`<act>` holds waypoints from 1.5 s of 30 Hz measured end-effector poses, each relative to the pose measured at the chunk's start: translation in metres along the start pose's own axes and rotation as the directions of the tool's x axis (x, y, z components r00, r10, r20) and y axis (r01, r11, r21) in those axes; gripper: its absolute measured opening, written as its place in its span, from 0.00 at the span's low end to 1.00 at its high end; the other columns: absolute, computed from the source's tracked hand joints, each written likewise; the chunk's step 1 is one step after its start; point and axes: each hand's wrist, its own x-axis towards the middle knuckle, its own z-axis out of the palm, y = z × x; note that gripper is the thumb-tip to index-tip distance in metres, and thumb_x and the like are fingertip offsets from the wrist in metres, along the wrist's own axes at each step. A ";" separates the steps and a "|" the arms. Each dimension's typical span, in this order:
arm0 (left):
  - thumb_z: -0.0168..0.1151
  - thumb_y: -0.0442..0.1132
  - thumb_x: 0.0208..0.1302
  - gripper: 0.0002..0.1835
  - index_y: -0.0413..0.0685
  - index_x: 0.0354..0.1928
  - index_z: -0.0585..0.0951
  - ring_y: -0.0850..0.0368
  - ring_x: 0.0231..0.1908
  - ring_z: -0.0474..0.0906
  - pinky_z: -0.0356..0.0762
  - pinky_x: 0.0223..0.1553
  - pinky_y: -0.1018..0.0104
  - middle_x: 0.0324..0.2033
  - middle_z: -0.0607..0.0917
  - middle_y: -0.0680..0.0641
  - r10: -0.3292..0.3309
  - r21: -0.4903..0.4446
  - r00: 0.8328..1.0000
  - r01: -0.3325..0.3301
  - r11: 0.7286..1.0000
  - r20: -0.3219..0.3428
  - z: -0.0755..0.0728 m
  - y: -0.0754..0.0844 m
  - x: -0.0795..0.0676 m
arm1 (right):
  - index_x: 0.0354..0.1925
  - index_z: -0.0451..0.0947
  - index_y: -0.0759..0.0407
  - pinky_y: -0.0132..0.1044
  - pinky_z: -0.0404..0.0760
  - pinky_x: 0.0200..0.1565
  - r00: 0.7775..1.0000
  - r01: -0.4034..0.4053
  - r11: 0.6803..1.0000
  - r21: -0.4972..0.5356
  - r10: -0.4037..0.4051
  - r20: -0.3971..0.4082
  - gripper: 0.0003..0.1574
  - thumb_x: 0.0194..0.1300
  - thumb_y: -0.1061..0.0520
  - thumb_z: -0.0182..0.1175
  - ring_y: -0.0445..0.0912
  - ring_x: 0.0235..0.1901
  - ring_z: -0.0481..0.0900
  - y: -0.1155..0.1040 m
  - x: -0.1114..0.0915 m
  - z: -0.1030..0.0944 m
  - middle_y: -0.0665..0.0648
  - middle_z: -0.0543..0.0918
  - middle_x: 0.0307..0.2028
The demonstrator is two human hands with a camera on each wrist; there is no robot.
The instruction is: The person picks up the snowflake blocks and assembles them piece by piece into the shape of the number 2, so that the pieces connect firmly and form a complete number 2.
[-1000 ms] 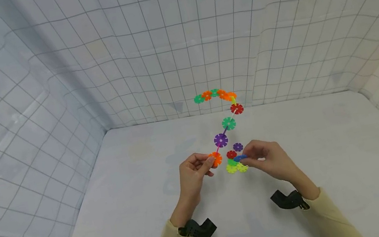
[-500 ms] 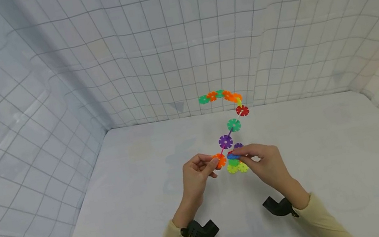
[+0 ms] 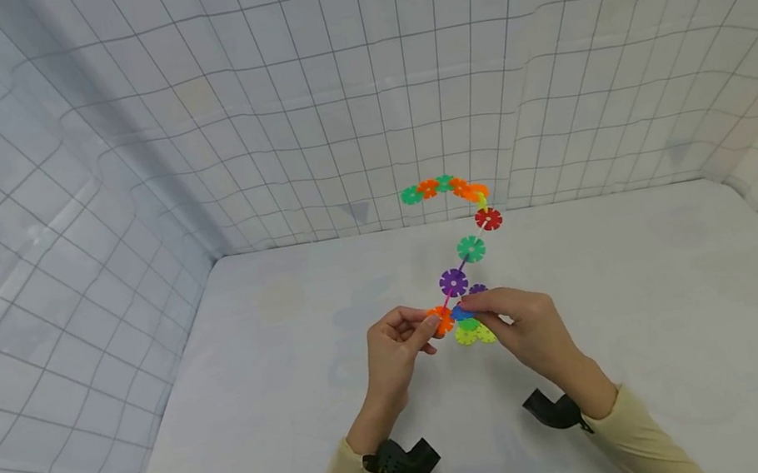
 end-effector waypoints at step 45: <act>0.65 0.32 0.60 0.09 0.29 0.35 0.79 0.56 0.25 0.80 0.78 0.25 0.68 0.27 0.84 0.41 0.022 0.057 1.000 -0.022 0.998 0.003 -0.008 0.001 0.003 | 0.35 0.85 0.60 0.38 0.80 0.33 0.794 -0.444 0.865 -0.233 0.500 0.345 0.05 0.58 0.61 0.68 0.45 0.31 0.80 0.036 -0.017 -0.014 0.51 0.84 0.31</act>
